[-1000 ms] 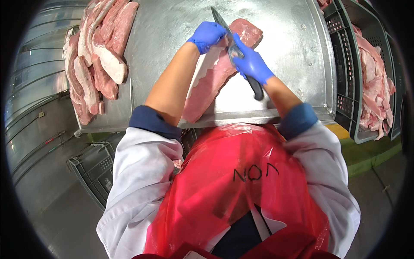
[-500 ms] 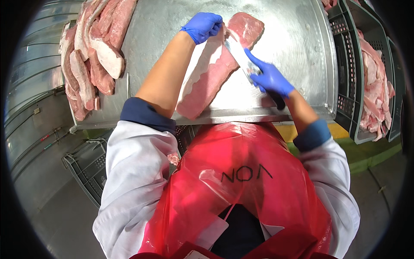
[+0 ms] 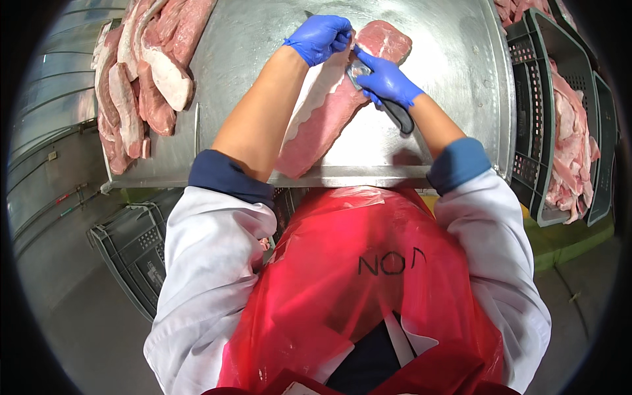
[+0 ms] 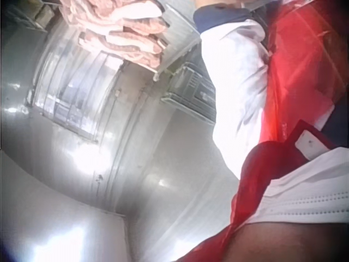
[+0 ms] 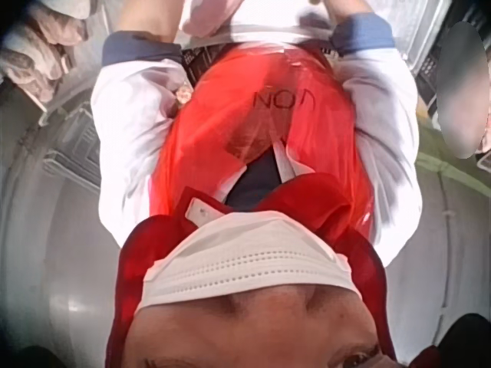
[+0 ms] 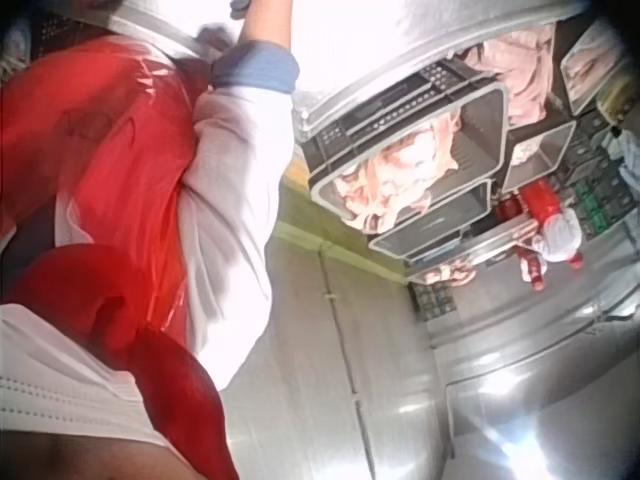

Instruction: The person trims fat and connective tissue from large cuts of pork belly using a knife. They repeatedly slice along the meat, remove the trimmed pieces, and place them into a nearby bin while working on a stainless steel table.

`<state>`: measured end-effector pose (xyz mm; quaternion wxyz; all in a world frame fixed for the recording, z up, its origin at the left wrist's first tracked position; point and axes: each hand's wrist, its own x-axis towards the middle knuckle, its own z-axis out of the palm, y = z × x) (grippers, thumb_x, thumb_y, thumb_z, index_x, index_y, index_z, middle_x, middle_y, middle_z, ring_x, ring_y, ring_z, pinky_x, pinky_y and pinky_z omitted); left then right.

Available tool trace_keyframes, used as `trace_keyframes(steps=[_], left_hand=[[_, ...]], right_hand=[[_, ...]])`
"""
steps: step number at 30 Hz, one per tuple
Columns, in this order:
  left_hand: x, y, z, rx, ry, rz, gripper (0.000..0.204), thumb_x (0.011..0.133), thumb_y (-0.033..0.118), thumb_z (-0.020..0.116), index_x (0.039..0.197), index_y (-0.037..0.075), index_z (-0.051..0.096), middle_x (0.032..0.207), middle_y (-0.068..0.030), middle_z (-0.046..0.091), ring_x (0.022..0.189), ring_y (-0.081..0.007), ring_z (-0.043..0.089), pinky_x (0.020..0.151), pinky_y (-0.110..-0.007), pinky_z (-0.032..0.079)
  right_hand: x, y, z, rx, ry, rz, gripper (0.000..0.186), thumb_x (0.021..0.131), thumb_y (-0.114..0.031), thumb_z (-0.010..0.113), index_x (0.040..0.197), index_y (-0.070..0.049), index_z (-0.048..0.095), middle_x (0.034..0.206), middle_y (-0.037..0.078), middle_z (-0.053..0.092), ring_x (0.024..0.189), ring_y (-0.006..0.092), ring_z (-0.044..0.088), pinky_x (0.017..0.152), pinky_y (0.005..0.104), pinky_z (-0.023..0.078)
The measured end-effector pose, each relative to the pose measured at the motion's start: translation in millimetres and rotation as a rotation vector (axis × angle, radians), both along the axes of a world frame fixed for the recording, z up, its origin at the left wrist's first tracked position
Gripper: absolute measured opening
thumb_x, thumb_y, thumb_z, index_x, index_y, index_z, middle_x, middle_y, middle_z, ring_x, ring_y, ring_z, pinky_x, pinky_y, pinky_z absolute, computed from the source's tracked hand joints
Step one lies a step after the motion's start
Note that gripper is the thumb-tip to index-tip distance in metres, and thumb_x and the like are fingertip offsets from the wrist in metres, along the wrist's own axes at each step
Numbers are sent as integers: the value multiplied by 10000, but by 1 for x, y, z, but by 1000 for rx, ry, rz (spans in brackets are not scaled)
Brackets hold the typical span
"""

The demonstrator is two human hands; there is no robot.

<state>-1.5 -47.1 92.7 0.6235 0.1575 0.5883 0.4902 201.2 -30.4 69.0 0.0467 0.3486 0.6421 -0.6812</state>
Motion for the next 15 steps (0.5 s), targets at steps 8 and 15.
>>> trace_keyframes(steps=[8, 15], left_hand=[[0, -5, 4, 72, -98, -12, 139, 936, 10, 569, 797, -1, 567, 762, -47, 498, 648, -101, 433, 532, -229, 339], [-31, -6, -21, 90, -264, 48, 138, 959, 37, 552, 826, 5, 540, 765, -53, 493, 655, -103, 429, 556, -236, 349]], right_hand=[[17, -23, -14, -24, 52, 1, 779, 908, -129, 570, 1603, -309, 267, 741, 81, 642, 540, 149, 581, 545, 299, 531], [70, -68, -35, 229, 89, 127, 794, 932, -182, 594, 1611, -341, 216, 694, 107, 628, 609, 152, 627, 645, 335, 547]])
